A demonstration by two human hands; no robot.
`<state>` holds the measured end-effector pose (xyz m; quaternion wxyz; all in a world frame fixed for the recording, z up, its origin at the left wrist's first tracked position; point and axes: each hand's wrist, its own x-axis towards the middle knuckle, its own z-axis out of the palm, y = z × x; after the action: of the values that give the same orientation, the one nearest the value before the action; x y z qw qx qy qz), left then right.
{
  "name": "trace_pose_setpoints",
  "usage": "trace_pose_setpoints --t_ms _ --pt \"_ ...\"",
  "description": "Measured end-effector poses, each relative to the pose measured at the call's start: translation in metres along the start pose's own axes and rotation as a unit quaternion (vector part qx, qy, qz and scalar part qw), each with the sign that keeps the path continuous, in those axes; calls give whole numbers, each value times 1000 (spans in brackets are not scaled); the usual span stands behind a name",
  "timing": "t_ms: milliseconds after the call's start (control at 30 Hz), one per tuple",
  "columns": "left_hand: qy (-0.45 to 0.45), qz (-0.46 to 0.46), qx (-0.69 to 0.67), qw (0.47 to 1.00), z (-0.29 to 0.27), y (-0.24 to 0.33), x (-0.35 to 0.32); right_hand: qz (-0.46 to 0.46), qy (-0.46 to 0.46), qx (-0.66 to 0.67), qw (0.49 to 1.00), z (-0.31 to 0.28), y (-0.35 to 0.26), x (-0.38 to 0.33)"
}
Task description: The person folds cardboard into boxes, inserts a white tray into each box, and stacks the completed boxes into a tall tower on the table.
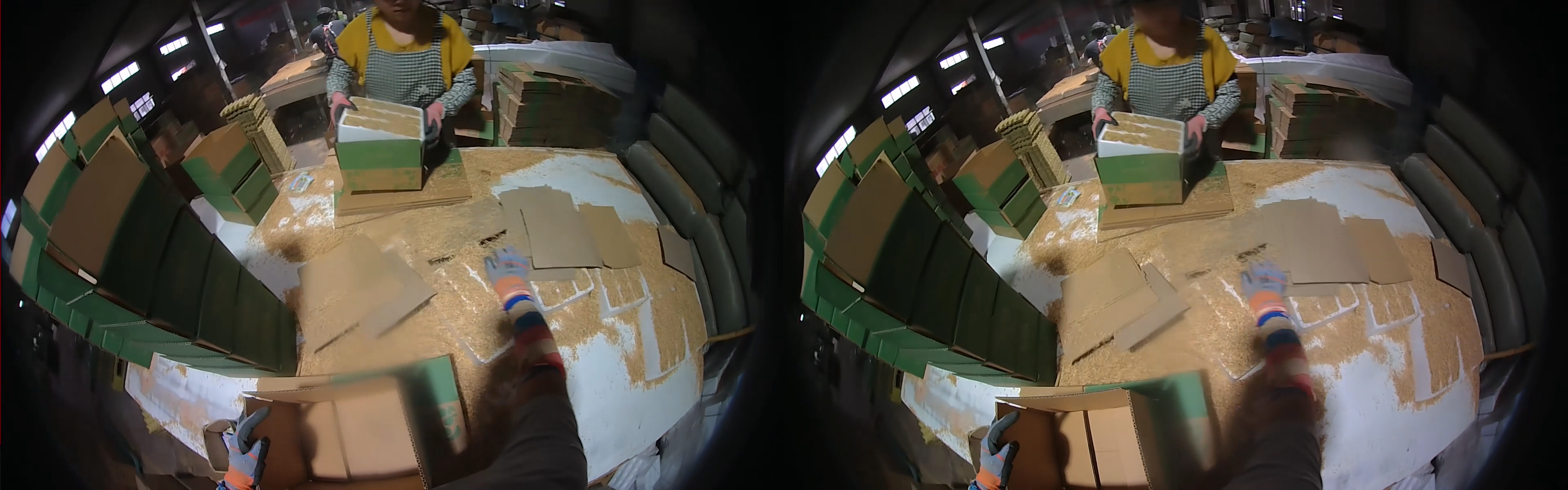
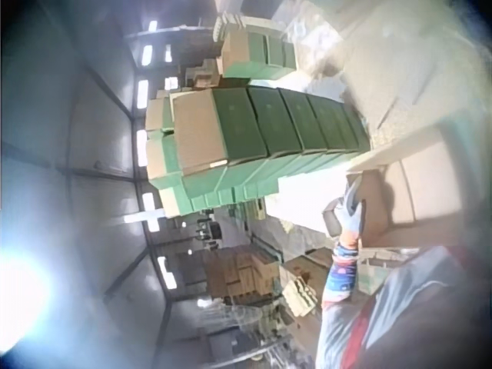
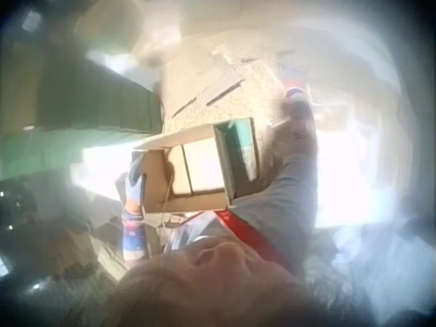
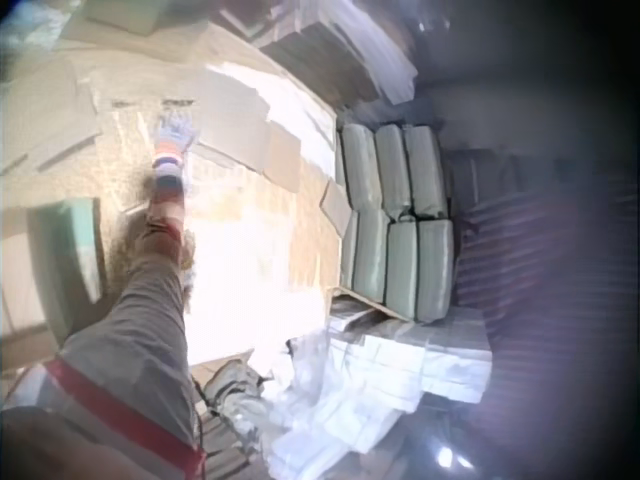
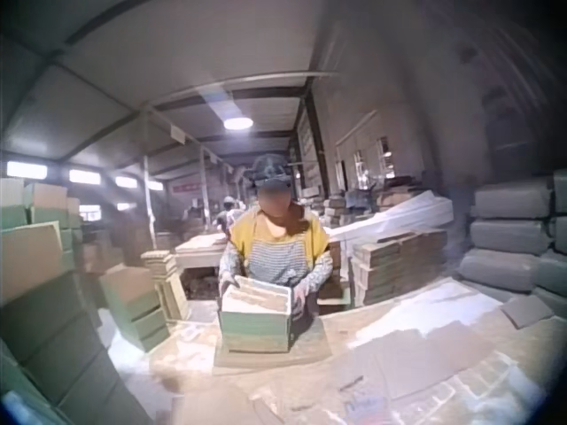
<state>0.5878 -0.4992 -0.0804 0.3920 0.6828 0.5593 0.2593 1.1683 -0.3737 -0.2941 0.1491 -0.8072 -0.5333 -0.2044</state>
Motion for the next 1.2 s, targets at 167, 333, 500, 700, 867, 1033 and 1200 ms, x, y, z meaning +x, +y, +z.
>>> trace_pose_setpoints --t_ms 167,333,500,700,867,1033,1200 --pt "11 -10 -31 999 0 -19 -4 -18 -70 62 995 -56 -5 -31" --pt "0 6 -42 999 4 -2 -2 193 -394 181 880 -58 6 -1" --pt "-7 28 0 1000 -1 -11 -10 84 -445 287 844 -61 -13 -18" --pt "-31 30 -92 995 -4 -4 -4 101 -322 384 860 -63 21 -16" --pt "-25 106 -131 985 -3 -25 2 191 -236 592 747 -273 1 23" --pt "-1 202 -221 954 28 -31 32 122 -285 708 635 -396 -85 8" --pt "-9 87 -326 941 36 -24 37 50 -408 639 650 -397 -168 -26"
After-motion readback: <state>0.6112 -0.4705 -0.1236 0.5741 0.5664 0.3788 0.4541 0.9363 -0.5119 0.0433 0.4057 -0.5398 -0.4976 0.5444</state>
